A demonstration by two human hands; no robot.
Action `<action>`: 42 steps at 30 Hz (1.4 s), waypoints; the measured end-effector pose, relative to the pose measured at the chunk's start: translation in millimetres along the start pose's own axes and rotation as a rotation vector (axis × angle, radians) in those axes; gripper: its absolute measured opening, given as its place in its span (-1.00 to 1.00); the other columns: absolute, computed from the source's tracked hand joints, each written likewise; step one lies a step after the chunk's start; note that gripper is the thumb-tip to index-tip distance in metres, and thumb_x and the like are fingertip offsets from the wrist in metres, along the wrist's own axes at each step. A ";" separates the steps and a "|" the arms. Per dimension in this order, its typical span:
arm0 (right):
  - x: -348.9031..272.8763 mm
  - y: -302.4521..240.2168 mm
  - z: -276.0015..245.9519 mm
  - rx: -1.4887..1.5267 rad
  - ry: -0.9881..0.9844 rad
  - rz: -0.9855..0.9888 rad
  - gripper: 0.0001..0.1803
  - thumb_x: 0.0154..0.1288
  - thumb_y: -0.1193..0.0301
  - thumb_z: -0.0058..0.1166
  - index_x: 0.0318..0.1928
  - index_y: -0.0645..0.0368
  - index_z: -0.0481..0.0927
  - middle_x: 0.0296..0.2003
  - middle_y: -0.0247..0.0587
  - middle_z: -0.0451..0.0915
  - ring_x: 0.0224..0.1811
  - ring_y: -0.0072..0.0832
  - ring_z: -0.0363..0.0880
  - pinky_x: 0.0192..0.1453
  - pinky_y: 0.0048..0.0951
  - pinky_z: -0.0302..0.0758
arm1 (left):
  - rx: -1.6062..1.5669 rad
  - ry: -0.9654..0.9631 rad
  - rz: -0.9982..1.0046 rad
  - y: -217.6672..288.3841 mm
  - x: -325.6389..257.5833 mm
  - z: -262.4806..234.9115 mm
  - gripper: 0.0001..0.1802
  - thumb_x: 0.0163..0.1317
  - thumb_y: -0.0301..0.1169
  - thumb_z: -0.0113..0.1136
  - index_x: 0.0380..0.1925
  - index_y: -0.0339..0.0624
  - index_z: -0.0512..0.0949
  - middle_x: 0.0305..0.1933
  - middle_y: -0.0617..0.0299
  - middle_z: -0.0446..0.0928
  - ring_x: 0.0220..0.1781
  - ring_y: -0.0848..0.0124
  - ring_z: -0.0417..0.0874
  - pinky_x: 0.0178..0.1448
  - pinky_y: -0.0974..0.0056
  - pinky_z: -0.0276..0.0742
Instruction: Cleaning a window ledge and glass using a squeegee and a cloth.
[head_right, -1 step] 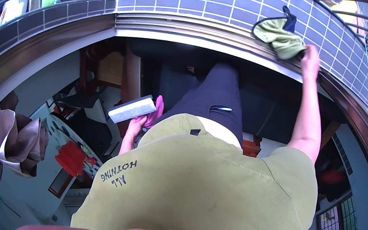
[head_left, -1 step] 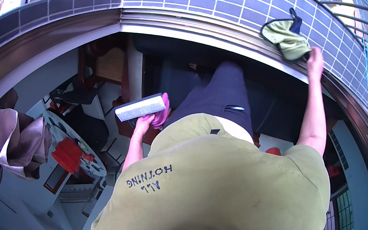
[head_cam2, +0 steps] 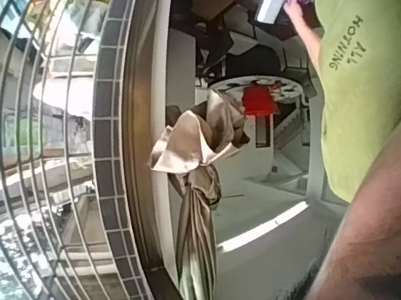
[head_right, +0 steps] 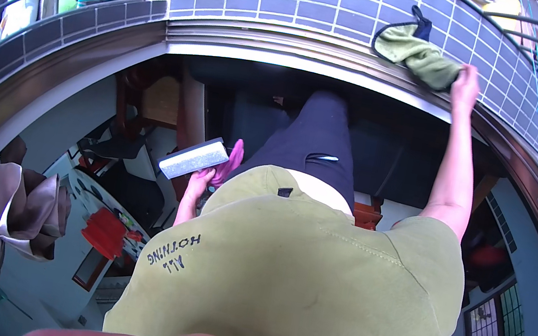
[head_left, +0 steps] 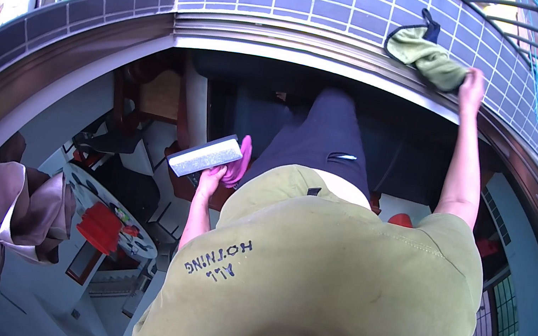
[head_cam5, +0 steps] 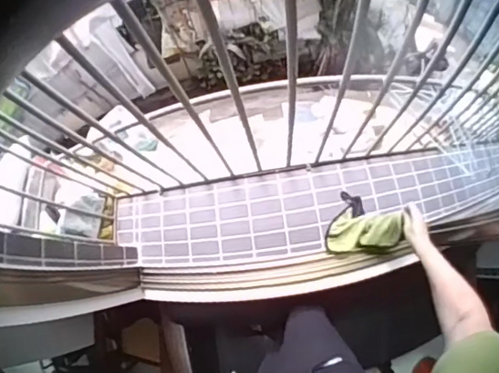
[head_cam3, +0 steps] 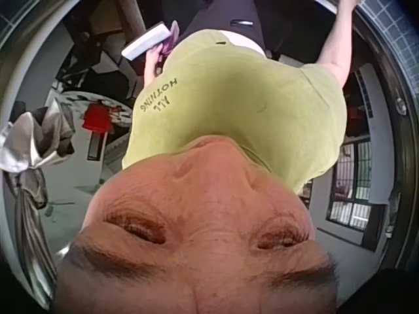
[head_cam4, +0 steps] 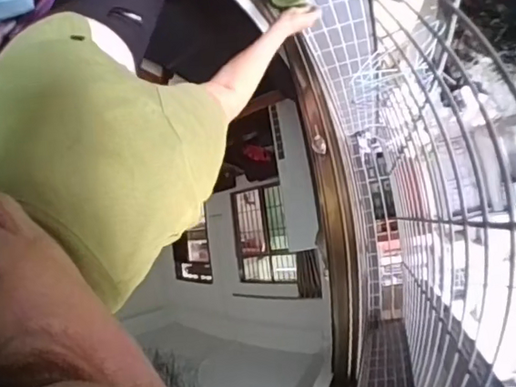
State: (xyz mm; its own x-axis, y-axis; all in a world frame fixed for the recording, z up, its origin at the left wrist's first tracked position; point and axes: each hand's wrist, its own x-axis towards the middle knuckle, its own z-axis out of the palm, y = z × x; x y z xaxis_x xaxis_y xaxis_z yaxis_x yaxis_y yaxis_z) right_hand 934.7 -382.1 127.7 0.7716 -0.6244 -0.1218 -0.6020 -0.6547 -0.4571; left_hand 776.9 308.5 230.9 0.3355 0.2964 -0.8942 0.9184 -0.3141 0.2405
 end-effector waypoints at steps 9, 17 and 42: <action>57.3 -56.5 -151.0 0.888 0.754 -0.101 -0.71 0.33 0.43 -0.37 -0.43 0.37 0.36 -0.49 0.01 0.56 -0.53 -0.35 0.55 -0.37 -0.46 0.57 | 0.050 0.023 0.058 45.8 8.1 1.0 -0.53 0.17 -0.31 0.19 0.04 -0.33 0.42 0.04 0.09 0.49 0.07 0.37 0.48 0.18 0.32 0.32; -29.6 60.3 31.8 -0.158 -0.356 0.101 -0.46 0.09 0.09 0.14 -0.02 0.22 0.50 -0.06 0.05 0.50 0.09 -0.12 0.42 0.17 -0.28 0.34 | 0.145 0.029 0.132 40.6 21.2 3.2 -0.49 0.14 -0.27 0.22 0.05 -0.31 0.41 0.06 0.08 0.48 0.09 0.35 0.47 0.21 0.32 0.30; -68.3 -215.0 169.6 -0.432 -0.509 -0.896 -0.86 -0.11 0.56 -0.13 -0.56 0.29 0.54 -0.51 0.11 0.55 -0.41 -0.05 0.57 -0.31 -0.14 0.51 | -0.237 -0.034 -0.126 -43.5 28.9 17.5 -0.48 0.17 -0.38 0.18 0.12 -0.30 0.33 0.12 0.11 0.43 0.17 0.36 0.40 0.28 0.30 0.22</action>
State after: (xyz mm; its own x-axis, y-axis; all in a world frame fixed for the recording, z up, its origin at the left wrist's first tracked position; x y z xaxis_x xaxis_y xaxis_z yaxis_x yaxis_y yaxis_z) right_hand 1046.3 -126.4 84.9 0.8974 0.3295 -0.2934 0.2692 -0.9358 -0.2277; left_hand 743.0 315.0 188.0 0.2114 0.2880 -0.9340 0.9774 -0.0554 0.2042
